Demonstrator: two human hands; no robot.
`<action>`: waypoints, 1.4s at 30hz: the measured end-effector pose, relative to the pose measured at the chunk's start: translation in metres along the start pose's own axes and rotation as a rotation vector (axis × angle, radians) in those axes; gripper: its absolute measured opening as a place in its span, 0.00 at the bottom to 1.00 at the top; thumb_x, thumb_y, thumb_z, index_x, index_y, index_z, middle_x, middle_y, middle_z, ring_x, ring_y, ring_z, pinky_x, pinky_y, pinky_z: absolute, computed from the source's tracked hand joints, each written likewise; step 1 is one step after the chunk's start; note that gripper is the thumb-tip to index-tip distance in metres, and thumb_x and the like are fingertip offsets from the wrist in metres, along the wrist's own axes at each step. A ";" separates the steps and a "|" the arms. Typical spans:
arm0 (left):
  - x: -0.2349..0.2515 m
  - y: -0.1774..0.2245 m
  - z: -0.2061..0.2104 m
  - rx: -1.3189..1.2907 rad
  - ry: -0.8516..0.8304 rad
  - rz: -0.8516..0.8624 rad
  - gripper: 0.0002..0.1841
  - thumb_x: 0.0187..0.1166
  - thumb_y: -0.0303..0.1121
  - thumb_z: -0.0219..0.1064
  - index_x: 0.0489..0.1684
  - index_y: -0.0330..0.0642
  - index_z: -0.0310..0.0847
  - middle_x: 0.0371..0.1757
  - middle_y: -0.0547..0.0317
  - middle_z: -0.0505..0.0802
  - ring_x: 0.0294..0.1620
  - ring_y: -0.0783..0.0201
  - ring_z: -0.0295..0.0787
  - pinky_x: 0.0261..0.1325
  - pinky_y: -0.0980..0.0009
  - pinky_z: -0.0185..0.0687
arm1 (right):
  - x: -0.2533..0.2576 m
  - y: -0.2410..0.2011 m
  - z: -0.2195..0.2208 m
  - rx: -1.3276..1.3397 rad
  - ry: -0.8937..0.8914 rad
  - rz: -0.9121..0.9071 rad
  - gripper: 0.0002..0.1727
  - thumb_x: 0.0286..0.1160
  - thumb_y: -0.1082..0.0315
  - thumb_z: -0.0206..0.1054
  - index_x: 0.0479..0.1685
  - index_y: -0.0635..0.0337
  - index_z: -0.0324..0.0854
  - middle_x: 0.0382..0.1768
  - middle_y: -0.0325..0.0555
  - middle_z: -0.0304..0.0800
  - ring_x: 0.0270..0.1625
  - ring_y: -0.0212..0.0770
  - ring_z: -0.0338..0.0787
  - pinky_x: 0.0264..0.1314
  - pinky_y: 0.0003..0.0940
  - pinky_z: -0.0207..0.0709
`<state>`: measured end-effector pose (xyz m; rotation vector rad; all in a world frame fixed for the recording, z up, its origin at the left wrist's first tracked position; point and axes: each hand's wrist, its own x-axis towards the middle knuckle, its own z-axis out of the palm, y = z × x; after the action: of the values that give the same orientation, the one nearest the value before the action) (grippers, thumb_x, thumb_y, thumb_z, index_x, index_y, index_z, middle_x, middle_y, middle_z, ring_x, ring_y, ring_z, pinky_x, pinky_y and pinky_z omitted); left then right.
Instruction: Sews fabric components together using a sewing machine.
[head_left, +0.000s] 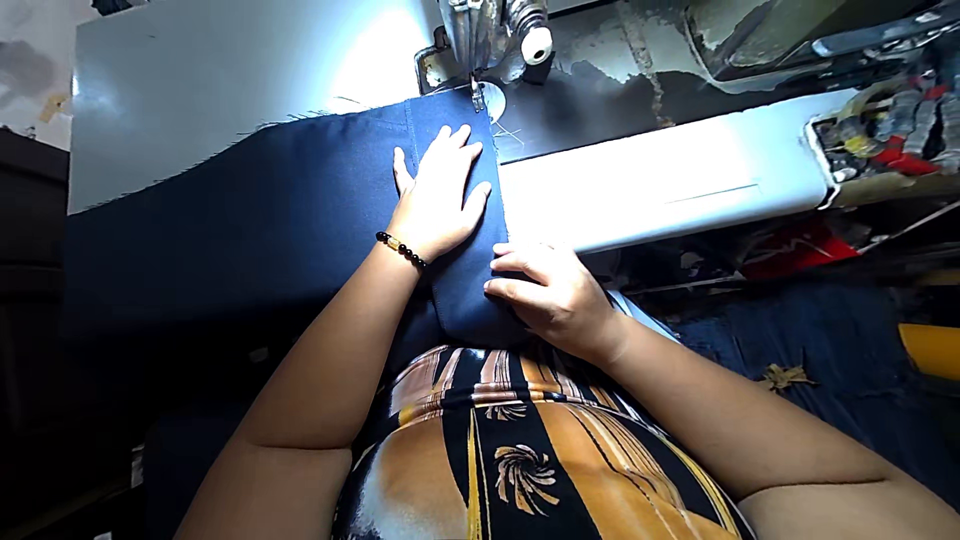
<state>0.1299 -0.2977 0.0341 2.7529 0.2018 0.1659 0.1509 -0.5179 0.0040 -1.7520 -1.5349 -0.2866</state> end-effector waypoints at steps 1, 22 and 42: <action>0.000 0.000 0.000 0.015 -0.015 0.000 0.31 0.88 0.52 0.47 0.87 0.48 0.68 0.94 0.61 0.65 0.97 0.54 0.47 0.84 0.21 0.22 | -0.002 0.001 0.001 0.011 -0.007 0.013 0.12 0.77 0.71 0.64 0.43 0.50 0.95 0.51 0.49 0.96 0.68 0.51 0.89 0.68 0.52 0.78; 0.059 -0.010 -0.011 0.138 -0.086 -0.108 0.30 0.87 0.49 0.46 0.87 0.49 0.66 0.94 0.60 0.64 0.98 0.53 0.44 0.81 0.17 0.26 | 0.047 0.030 -0.011 0.009 -0.112 0.117 0.13 0.80 0.71 0.61 0.46 0.57 0.94 0.54 0.52 0.96 0.67 0.51 0.92 0.72 0.43 0.82; 0.016 -0.014 -0.003 0.013 0.016 0.066 0.31 0.83 0.59 0.53 0.80 0.53 0.76 0.90 0.64 0.72 0.94 0.58 0.57 0.87 0.29 0.32 | 0.030 0.035 0.000 0.118 -0.020 0.138 0.13 0.77 0.75 0.62 0.47 0.64 0.94 0.57 0.58 0.95 0.69 0.52 0.90 0.76 0.40 0.79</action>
<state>0.1437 -0.2815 0.0333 2.7740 0.1169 0.2048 0.1910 -0.4947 0.0090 -1.7612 -1.4082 -0.1074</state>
